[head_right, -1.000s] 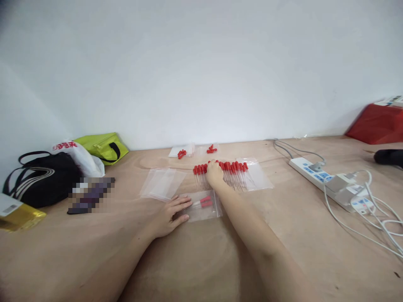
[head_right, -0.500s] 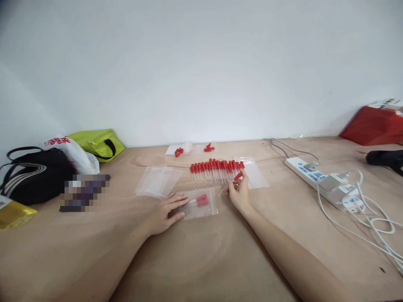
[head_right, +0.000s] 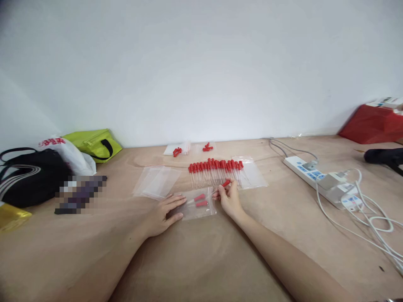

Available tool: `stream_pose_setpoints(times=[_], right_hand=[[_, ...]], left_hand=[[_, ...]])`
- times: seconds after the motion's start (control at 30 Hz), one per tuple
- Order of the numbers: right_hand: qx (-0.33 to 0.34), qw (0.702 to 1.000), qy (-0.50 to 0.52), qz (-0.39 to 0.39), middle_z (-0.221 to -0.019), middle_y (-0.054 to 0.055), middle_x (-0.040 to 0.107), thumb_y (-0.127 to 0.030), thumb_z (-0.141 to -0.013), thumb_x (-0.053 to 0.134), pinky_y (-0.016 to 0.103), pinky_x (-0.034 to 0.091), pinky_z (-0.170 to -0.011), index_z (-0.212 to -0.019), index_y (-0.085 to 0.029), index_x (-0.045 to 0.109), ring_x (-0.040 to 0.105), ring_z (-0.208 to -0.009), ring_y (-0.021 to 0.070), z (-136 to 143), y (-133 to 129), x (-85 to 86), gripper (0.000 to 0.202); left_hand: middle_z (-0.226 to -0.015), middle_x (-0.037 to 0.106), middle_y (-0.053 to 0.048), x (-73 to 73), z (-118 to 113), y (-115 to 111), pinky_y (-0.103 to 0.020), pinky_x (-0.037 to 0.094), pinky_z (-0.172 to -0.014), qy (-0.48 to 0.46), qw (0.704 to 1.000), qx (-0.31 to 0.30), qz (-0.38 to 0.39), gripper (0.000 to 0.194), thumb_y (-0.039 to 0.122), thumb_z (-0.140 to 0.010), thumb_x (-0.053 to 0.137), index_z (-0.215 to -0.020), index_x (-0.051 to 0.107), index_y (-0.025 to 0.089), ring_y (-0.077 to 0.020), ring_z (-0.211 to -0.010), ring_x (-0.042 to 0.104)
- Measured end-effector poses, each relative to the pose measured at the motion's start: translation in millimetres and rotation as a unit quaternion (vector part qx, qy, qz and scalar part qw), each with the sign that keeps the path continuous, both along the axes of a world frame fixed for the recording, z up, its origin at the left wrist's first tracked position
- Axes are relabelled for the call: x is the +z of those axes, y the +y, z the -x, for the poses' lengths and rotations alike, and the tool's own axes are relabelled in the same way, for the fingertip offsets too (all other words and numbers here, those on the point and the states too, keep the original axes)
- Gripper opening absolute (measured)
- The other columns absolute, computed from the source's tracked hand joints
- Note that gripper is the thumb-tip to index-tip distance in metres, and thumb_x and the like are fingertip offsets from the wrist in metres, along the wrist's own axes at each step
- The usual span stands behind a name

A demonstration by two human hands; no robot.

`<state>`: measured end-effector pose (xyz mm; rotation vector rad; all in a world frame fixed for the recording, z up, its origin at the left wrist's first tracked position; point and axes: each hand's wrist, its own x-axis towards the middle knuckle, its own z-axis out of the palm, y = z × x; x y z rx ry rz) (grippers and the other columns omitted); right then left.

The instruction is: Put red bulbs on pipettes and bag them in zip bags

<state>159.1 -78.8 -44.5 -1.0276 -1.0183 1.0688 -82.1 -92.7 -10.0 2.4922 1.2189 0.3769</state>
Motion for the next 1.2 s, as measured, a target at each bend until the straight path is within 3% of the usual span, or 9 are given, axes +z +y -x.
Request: stream_pose_setpoints(times=[0.33,0.43,0.53,0.67,0.77,0.87,1.1,1.2], right_hand=[[-0.008,0.996,0.067,0.062,-0.063,-0.006,0.054,-0.049,-0.058,0.064,0.029,0.050,-0.056,-0.088,-0.022,0.039,0.059,-0.056,0.0123,0.5,0.8,3.7,0.047],[0.037,0.996,0.018,0.082,-0.063,-0.005,0.054,-0.043,-0.054,0.068,0.027,0.049,-0.057,-0.081,-0.019,0.048,0.056,-0.053,0.0093,-1.9,-1.1,4.9,0.041],[0.071,0.992,-0.047,0.092,-0.064,-0.004,0.054,-0.040,-0.055,0.068,0.023,0.044,-0.047,-0.081,-0.017,0.052,0.051,-0.047,0.0077,-1.9,-3.4,3.2,0.038],[0.055,0.986,-0.142,0.062,-0.065,-0.002,0.056,-0.037,-0.057,0.067,0.021,0.038,-0.043,-0.075,-0.017,0.052,0.048,-0.047,0.0077,1.5,-2.6,-2.7,0.030],[0.060,0.969,-0.239,0.027,-0.060,0.000,0.057,-0.037,-0.062,0.064,0.022,0.039,-0.049,-0.065,-0.016,0.056,0.049,-0.052,0.0097,3.2,-1.8,-3.6,0.023],[0.113,0.947,-0.300,0.012,-0.057,0.000,0.057,-0.039,-0.070,0.056,0.021,0.037,-0.048,-0.062,-0.016,0.061,0.048,-0.052,0.0099,1.7,-1.9,0.1,0.025],[0.254,0.925,-0.279,0.037,-0.054,-0.003,0.055,-0.040,-0.071,0.052,0.020,0.035,-0.047,-0.064,-0.015,0.064,0.043,-0.047,0.0075,-11.9,2.9,8.5,0.028],[0.232,0.927,-0.285,0.075,-0.054,-0.002,0.056,-0.037,-0.071,0.052,0.020,0.034,-0.044,-0.068,-0.015,0.063,0.041,-0.043,0.0068,-23.3,14.2,11.0,0.025]], left_hand=[[-0.130,0.045,-0.003,-0.2,0.0,-0.4,-0.041,0.024,-0.105,0.002,1.000,0.003,-0.014,0.044,0.035,-0.083,0.047,-0.125,0.042,0.023,-0.0193,-0.122,0.036],[-0.130,0.045,-0.003,-0.7,0.5,0.3,-0.042,0.023,-0.105,0.008,1.000,0.001,-0.018,0.045,0.035,-0.083,0.046,-0.126,0.041,0.023,-0.0194,-0.123,0.036],[-0.129,0.046,-0.004,-0.9,0.5,0.7,-0.042,0.024,-0.105,0.012,1.000,0.003,-0.015,0.045,0.035,-0.083,0.046,-0.125,0.042,0.022,-0.0198,-0.123,0.035],[-0.129,0.046,-0.004,-0.1,-0.4,0.4,-0.042,0.024,-0.105,0.010,1.000,0.002,-0.011,0.045,0.035,-0.082,0.047,-0.125,0.042,0.022,-0.0200,-0.122,0.036],[-0.129,0.046,-0.004,0.2,-1.0,0.5,-0.042,0.024,-0.105,0.009,1.000,0.002,-0.011,0.044,0.035,-0.082,0.047,-0.125,0.042,0.022,-0.0198,-0.122,0.036],[-0.129,0.046,-0.004,-0.1,-0.6,1.0,-0.042,0.024,-0.105,0.010,1.000,0.004,-0.011,0.044,0.034,-0.083,0.046,-0.125,0.043,0.021,-0.0193,-0.123,0.036],[-0.128,0.047,-0.003,-2.8,1.6,1.4,-0.043,0.024,-0.105,0.000,1.000,-0.004,-0.020,0.045,0.038,-0.081,0.048,-0.124,0.043,0.024,-0.0196,-0.122,0.037],[-0.127,0.048,-0.004,-3.8,0.6,1.4,-0.041,0.028,-0.103,-0.009,1.000,-0.006,-0.029,0.044,0.038,-0.080,0.050,-0.122,0.045,0.024,-0.0198,-0.121,0.038]])
